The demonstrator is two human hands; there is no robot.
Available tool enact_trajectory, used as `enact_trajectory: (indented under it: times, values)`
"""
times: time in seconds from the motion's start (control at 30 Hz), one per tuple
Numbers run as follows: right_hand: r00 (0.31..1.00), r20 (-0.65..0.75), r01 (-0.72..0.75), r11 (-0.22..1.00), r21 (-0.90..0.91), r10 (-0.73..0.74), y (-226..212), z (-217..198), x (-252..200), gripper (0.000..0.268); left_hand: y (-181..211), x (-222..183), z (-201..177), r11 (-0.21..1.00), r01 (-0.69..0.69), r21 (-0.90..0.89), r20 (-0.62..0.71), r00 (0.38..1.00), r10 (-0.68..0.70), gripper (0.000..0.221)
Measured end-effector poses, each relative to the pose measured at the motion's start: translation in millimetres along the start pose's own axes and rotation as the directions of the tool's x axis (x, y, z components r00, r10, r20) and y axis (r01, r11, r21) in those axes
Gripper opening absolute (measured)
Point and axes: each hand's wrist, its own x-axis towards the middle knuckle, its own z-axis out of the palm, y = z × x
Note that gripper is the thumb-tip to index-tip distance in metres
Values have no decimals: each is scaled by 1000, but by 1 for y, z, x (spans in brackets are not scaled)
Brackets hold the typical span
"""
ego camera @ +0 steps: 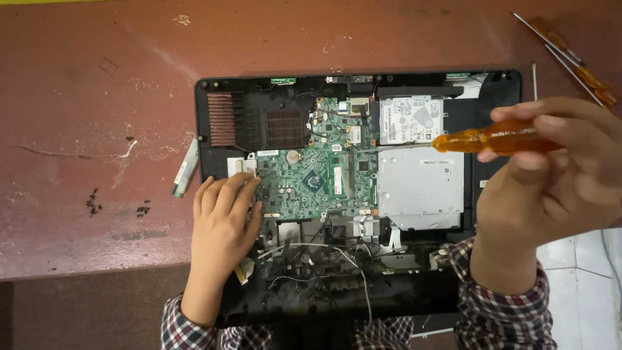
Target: Disassembling a laptop by removing screws with a screwdriver and extracting RAM modules from the motherboard.
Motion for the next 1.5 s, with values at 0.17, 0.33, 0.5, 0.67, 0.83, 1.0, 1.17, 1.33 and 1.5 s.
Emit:
enact_trajectory:
  times: [0.17,0.33,0.5,0.67,0.83,1.0,1.17,1.33,1.5]
  values:
    - [997,-1,-82,994,68,82,-8,11,0,30,2,0,-1,1000,6,2,-5,1000,-6,33]
    - [995,26,-99,992,83,98,-7,12,-3,24,1,0,-1,1000,5,8,-5,1000,-5,33]
    - [998,7,-64,994,88,64,-7,13,-2,28,0,-1,1,1000,6,11,-3,1000,-6,33]
    - [998,-7,-69,993,95,70,-5,10,-2,27,1,0,0,1000,3,7,-5,1000,-3,33]
    - [998,-58,-20,998,53,23,-6,6,0,27,0,0,0,1000,3,-6,-9,1000,-3,34]
    - [996,-40,-81,993,82,85,-10,-5,1,28,-4,2,4,996,-1,-88,-3,1000,1,34]
    - [970,-146,-166,968,188,195,-12,-5,-3,24,-3,6,-4,984,-25,-174,-42,999,18,30]
    - [955,-114,-232,927,293,275,-7,-14,-11,21,8,17,-27,976,21,-216,-67,997,-37,22]
    - [941,-154,-255,932,257,300,-16,-9,-2,25,28,25,-34,754,203,-624,44,973,-225,31]
